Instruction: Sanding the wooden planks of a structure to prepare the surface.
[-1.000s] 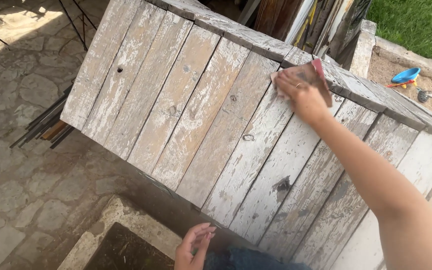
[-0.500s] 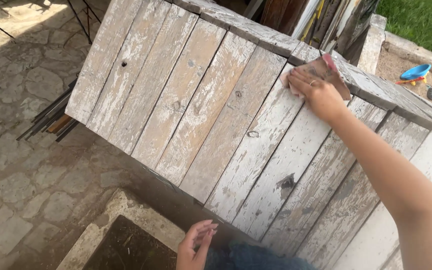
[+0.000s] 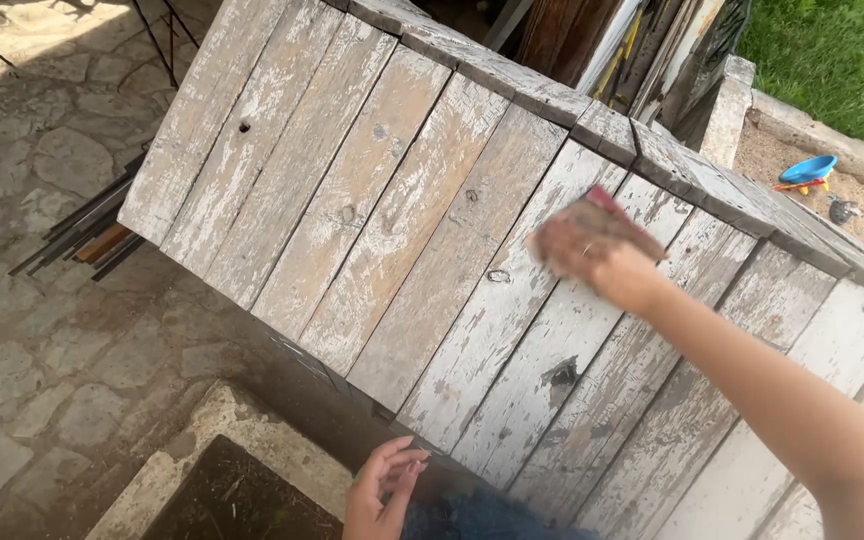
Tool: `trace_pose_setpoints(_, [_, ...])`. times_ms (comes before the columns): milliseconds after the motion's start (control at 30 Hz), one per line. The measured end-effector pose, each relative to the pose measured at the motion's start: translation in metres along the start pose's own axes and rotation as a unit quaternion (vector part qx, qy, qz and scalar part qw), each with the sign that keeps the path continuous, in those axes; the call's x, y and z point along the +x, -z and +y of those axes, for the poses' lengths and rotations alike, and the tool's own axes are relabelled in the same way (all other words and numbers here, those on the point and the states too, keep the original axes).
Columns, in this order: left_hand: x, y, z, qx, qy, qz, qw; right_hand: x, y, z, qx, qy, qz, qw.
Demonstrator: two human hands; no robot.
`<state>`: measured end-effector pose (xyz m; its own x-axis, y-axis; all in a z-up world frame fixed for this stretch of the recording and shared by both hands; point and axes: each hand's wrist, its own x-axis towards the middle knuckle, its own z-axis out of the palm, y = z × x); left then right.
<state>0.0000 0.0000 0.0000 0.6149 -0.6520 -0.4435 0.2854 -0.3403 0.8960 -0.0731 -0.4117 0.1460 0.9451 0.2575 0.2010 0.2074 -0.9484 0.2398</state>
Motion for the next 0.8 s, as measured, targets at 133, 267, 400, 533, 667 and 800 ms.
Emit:
trace_pose_setpoints(133, [-0.006,0.001,0.001,0.017,0.006,-0.020,1.000,0.034,0.035,-0.015,-0.131,-0.266,-0.279,0.913])
trace_pose_setpoints(267, [-0.001,0.001,-0.006,0.009,-0.009,0.003,1.000,-0.007,-0.002,-0.035,-0.029,0.028,0.003,0.999])
trace_pose_setpoints(400, [-0.009,0.001,-0.003,0.010,-0.020,-0.024,0.999,0.018,0.015,0.012,0.008,-0.202,0.007,0.979])
trace_pose_setpoints(533, [0.000,0.003,0.007,0.022,0.002,-0.004,1.000,0.031,0.028,-0.044,-0.137,-0.092,-0.176,0.970])
trace_pose_setpoints(667, [-0.009,0.003,0.000,0.019,0.000,-0.019,1.000,-0.012,-0.003,0.031,0.011,-0.201,0.018,0.979])
trace_pose_setpoints(800, [0.003,0.005,0.007,0.005,0.012,-0.015,1.000,0.037,0.031,-0.041,-0.362,-0.189,-0.528,0.745])
